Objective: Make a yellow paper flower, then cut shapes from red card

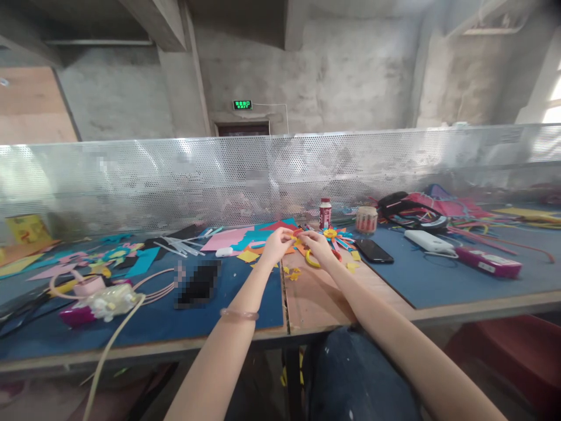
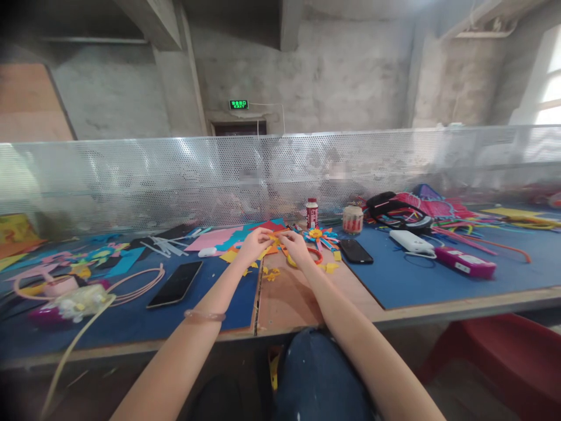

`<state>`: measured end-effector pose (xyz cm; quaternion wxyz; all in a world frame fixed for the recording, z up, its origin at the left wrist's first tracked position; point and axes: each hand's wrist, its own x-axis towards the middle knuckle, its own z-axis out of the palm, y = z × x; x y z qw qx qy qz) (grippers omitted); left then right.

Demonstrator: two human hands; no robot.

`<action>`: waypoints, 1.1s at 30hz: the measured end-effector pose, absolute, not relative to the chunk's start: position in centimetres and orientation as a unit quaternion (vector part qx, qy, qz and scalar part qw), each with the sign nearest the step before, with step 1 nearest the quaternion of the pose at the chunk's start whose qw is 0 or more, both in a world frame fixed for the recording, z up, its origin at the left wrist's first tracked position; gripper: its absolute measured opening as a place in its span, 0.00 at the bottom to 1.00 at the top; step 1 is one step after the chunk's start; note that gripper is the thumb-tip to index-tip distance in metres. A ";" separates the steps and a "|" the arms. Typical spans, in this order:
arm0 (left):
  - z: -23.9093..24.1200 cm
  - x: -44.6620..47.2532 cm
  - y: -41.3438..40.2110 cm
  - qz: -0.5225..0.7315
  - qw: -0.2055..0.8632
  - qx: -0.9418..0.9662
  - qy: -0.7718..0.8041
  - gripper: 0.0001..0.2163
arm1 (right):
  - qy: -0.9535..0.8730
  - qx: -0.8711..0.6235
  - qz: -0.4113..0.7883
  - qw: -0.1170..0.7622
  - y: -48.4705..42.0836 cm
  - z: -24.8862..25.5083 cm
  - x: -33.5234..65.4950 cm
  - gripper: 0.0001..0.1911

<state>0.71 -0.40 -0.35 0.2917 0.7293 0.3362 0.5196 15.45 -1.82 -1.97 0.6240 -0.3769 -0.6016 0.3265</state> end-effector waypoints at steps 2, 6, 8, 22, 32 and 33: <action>-0.5 0.8 -0.1 0.516 0.284 0.734 0.337 0.10 | -0.602 -0.377 0.333 0.620 -1.7 -2.1 15.5 0.12; -0.8 0.7 0.2 0.513 0.298 0.729 0.342 0.11 | -0.600 -0.371 0.348 0.617 -1.3 -2.3 15.6 0.12; -0.8 0.7 0.2 0.517 0.313 0.717 0.348 0.13 | -0.596 -0.366 0.359 0.619 -1.2 -2.4 15.6 0.12; 0.3 0.8 -1.3 0.521 0.363 0.676 0.373 0.15 | -0.532 -0.296 0.495 0.619 -0.7 -2.8 15.7 0.12; 0.1 0.7 -0.9 0.522 0.372 0.679 0.358 0.16 | -0.521 -0.266 0.539 0.606 -0.6 -2.9 15.8 0.14; 0.1 0.6 -0.9 0.523 0.371 0.680 0.355 0.16 | -0.522 -0.266 0.540 0.605 -0.7 -2.8 15.8 0.14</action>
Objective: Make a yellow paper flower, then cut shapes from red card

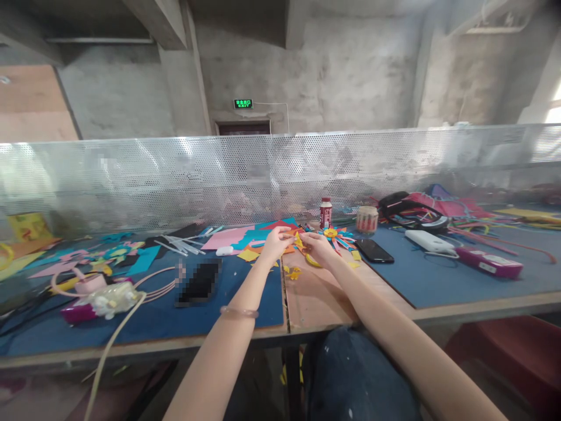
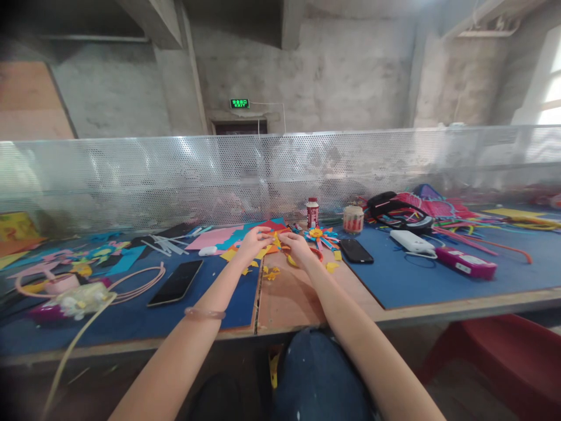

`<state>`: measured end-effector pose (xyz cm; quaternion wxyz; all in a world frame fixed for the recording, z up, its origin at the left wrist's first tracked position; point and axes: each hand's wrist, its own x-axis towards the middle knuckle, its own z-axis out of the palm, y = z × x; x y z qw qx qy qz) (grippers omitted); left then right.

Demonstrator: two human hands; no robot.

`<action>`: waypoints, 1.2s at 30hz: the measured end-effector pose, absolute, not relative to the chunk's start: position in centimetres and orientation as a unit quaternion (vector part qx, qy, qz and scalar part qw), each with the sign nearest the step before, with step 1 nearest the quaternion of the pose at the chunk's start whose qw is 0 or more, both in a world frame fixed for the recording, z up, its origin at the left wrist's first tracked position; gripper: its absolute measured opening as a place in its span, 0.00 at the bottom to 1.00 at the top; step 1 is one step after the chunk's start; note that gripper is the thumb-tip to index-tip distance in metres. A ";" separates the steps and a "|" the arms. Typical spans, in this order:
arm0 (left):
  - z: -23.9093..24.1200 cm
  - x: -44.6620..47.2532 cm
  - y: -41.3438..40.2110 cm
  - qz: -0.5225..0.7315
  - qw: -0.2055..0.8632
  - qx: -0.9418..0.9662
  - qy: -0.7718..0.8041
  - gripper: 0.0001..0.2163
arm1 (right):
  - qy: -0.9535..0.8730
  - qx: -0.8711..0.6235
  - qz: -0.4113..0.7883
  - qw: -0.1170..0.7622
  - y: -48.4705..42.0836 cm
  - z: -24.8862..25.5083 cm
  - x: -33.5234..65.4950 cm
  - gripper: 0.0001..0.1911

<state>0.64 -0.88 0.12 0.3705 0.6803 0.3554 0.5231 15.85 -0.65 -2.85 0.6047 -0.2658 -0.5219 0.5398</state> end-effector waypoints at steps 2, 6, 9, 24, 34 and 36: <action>0.1 0.6 -0.8 0.525 0.365 0.684 0.351 0.16 | -0.527 -0.267 0.537 0.603 -0.7 -2.8 15.9 0.14; 0.0 0.5 -0.7 0.527 0.345 0.695 0.347 0.15 | -0.540 -0.277 0.519 0.602 -0.8 -2.6 16.0 0.14; 0.1 0.5 -0.6 0.530 0.324 0.699 0.354 0.14 | -0.550 -0.289 0.500 0.604 -0.8 -2.5 16.1 0.14; 0.5 0.5 -1.0 0.527 0.303 0.705 0.366 0.13 | -0.582 -0.324 0.437 0.604 -0.6 -2.7 16.0 0.15; 0.5 0.5 -1.0 0.522 0.303 0.707 0.369 0.12 | -0.590 -0.330 0.413 0.610 -0.7 -2.6 15.9 0.15; 0.4 0.5 -0.9 0.523 0.302 0.708 0.366 0.12 | -0.587 -0.329 0.416 0.611 -0.7 -2.6 15.9 0.15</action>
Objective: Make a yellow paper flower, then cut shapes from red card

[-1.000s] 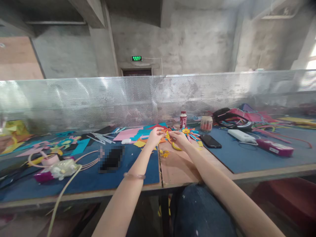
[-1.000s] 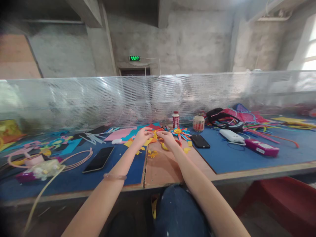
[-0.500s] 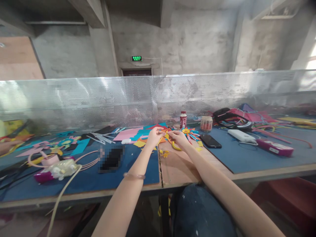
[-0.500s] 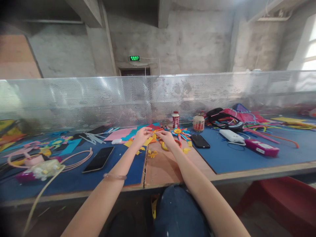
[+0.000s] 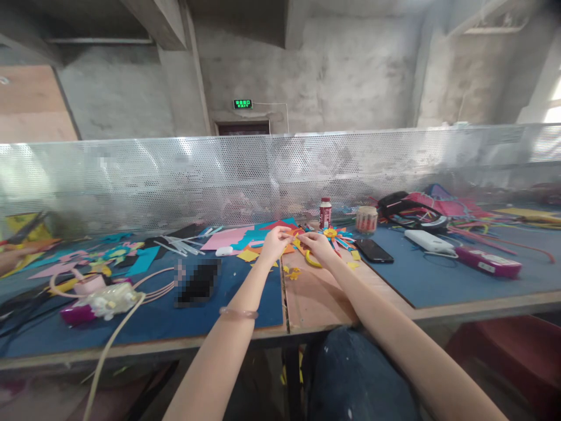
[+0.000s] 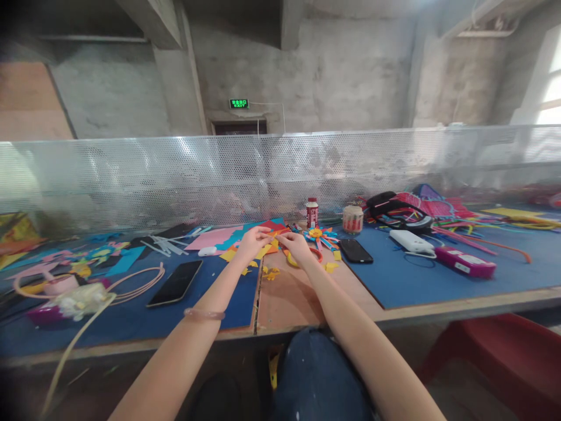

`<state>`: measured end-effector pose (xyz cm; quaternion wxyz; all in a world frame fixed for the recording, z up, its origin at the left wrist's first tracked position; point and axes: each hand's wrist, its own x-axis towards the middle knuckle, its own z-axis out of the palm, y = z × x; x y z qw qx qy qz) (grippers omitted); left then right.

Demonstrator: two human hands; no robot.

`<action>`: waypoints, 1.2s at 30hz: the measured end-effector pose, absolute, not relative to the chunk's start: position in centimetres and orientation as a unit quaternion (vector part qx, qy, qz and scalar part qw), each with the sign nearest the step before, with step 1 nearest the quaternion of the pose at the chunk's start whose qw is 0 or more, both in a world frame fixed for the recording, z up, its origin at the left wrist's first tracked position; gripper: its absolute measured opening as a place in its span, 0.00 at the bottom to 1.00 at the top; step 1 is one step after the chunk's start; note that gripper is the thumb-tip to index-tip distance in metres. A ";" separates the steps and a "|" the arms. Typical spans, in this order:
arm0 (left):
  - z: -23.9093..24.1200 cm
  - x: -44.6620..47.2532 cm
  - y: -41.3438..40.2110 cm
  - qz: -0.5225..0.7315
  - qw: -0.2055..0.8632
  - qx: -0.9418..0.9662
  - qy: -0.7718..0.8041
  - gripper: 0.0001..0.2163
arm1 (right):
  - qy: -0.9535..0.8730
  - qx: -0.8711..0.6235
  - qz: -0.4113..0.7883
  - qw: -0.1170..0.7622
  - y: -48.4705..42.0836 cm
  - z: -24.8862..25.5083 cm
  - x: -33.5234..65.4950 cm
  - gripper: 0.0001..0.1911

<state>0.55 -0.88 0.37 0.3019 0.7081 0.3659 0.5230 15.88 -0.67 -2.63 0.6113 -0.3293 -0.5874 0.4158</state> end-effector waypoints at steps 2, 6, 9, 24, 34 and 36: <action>0.3 0.5 -0.8 0.526 0.299 0.706 0.367 0.12 | -0.583 -0.324 0.425 0.611 -0.7 -2.7 15.8 0.16; 0.2 0.5 -0.6 0.531 0.302 0.699 0.372 0.12 | -0.575 -0.311 0.446 0.611 -0.8 -2.7 15.7 0.18; 0.2 0.5 -0.6 0.530 0.304 0.703 0.364 0.12 | -0.578 -0.308 0.447 0.609 -0.9 -2.7 15.7 0.18; -0.1 0.5 -0.8 0.492 0.367 0.708 0.351 0.10 | -0.571 -0.307 0.448 0.616 -1.0 -2.5 15.8 0.18; 0.0 0.5 -1.0 0.494 0.367 0.717 0.327 0.09 | -0.576 -0.293 0.458 0.610 -0.8 -2.7 15.8 0.18; 0.1 0.6 -1.0 0.495 0.366 0.716 0.329 0.09 | -0.581 -0.298 0.450 0.610 -0.8 -2.6 15.9 0.18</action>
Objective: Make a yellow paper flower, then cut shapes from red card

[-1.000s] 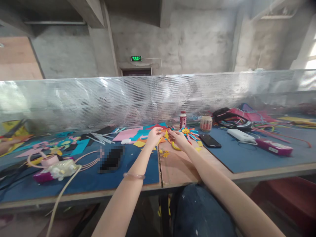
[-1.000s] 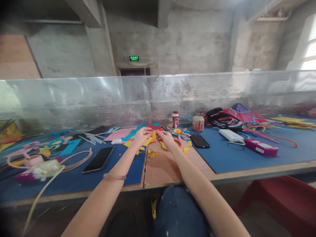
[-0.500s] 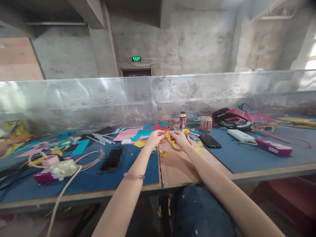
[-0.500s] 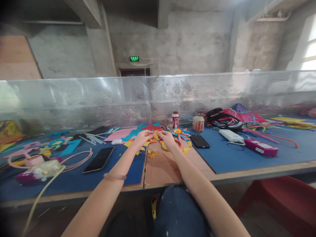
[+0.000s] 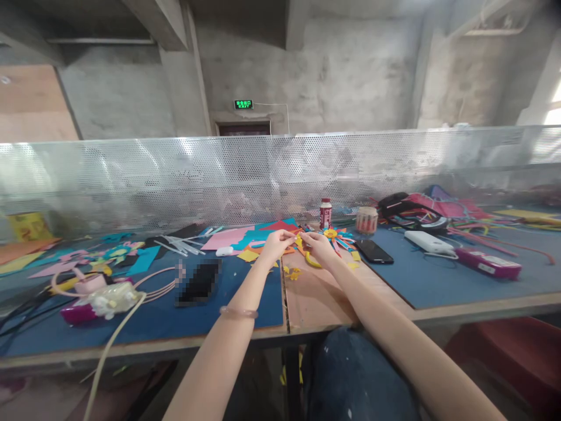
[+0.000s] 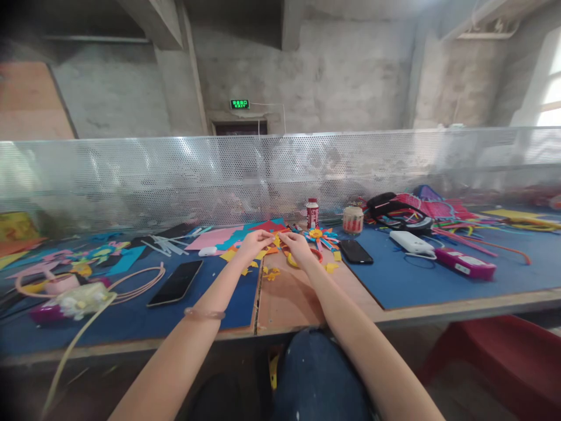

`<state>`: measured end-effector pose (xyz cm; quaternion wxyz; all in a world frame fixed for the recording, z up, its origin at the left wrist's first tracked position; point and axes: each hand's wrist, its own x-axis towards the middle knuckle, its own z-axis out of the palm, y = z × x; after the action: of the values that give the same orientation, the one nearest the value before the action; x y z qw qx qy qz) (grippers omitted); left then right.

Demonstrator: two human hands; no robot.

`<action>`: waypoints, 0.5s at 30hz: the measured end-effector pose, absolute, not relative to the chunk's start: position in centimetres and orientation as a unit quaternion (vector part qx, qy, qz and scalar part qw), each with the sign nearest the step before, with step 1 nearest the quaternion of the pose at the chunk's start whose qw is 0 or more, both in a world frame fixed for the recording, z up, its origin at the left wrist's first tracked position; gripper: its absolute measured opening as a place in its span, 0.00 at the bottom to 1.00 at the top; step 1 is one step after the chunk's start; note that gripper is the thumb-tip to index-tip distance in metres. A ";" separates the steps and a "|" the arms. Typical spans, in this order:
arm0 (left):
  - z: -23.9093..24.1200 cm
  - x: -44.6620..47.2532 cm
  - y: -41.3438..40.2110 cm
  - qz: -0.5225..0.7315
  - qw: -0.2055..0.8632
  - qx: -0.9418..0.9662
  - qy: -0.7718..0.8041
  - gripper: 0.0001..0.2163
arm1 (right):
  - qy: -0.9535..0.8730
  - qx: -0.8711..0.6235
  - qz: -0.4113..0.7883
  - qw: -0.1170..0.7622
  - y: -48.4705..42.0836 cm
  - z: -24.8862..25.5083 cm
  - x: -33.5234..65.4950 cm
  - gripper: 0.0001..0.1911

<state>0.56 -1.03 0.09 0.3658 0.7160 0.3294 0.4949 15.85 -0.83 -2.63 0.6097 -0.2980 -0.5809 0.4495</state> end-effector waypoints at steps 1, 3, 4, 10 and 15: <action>0.1 0.6 -1.1 0.495 0.364 0.715 0.332 0.08 | -0.583 -0.302 0.444 0.609 -0.8 -2.6 15.9 0.19; 0.3 0.6 -1.2 0.497 0.362 0.712 0.339 0.08 | -0.589 -0.311 0.432 0.608 -0.9 -2.6 15.9 0.19; 0.3 0.6 -1.3 0.498 0.363 0.710 0.341 0.08 | -0.592 -0.316 0.425 0.608 -0.9 -2.5 15.9 0.18; 0.4 0.6 -1.3 0.498 0.359 0.708 0.348 0.07 | -0.611 -0.349 0.378 0.602 -1.1 -2.3 16.1 0.18; 0.1 0.5 -1.1 0.492 0.354 0.712 0.354 0.07 | -0.630 -0.366 0.343 0.593 -1.1 -2.1 16.1 0.18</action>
<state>0.54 -1.12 0.14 0.3541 0.7123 0.3536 0.4921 16.12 -1.07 -2.15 0.5933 -0.3662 -0.6297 0.3425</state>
